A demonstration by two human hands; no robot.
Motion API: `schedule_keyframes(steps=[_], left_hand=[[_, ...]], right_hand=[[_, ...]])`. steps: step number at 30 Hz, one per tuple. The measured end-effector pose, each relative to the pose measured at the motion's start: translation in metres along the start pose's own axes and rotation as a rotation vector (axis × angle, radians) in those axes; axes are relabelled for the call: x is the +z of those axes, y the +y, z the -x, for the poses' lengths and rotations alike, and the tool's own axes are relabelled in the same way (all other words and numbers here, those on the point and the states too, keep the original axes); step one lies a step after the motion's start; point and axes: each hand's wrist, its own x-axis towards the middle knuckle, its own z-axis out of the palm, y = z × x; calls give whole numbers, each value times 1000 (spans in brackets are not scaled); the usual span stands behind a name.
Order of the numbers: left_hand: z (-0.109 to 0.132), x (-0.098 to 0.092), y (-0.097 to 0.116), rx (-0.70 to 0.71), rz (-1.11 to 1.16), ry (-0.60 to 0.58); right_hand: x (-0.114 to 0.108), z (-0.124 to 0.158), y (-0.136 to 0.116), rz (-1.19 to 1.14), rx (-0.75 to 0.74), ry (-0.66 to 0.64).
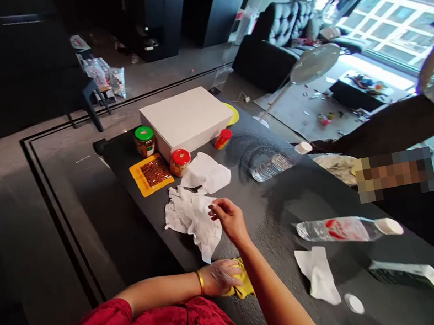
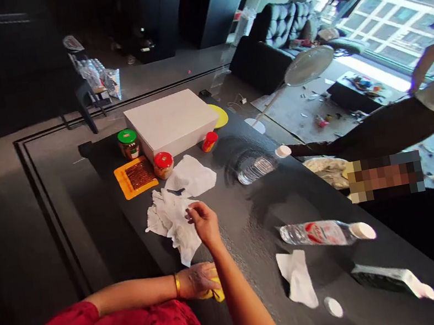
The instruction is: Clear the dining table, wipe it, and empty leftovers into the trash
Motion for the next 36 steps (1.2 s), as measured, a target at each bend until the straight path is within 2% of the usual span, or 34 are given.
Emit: schedule_keyframes(steps=[3, 6, 10, 13, 16, 18, 21, 24, 27, 30, 33, 36], left_hand=[[7, -1, 1, -3, 58, 26], [10, -8, 1, -7, 89, 6], [8, -18, 0, 2, 87, -10], [19, -19, 6, 5, 111, -5], [45, -12, 4, -41, 116, 1], [60, -4, -11, -35, 105, -13], [74, 7, -35, 26, 75, -34], [82, 8, -45, 83, 22, -20], [85, 6, -47, 108, -30, 9], [85, 6, -50, 119, -70, 45], [86, 8, -54, 121, -100, 66], [88, 11, -54, 90, -140, 64]], right_hand=[[-54, 44, 3, -187, 142, 238], [-93, 97, 25, -275, 246, 454], [-122, 159, 58, -469, 385, 769], [-135, 206, 60, -612, 439, 909], [-151, 250, 44, -668, 345, 983], [-171, 276, 33, -600, 194, 1119], [-213, 316, 21, -384, 7, 1385], [-263, 350, 15, -169, -99, 1517], [-316, 366, 15, 145, -129, 1559], [-362, 364, 19, 394, -88, 1564], [-393, 354, 28, 543, -67, 1553], [-407, 343, 40, 691, -56, 1497]])
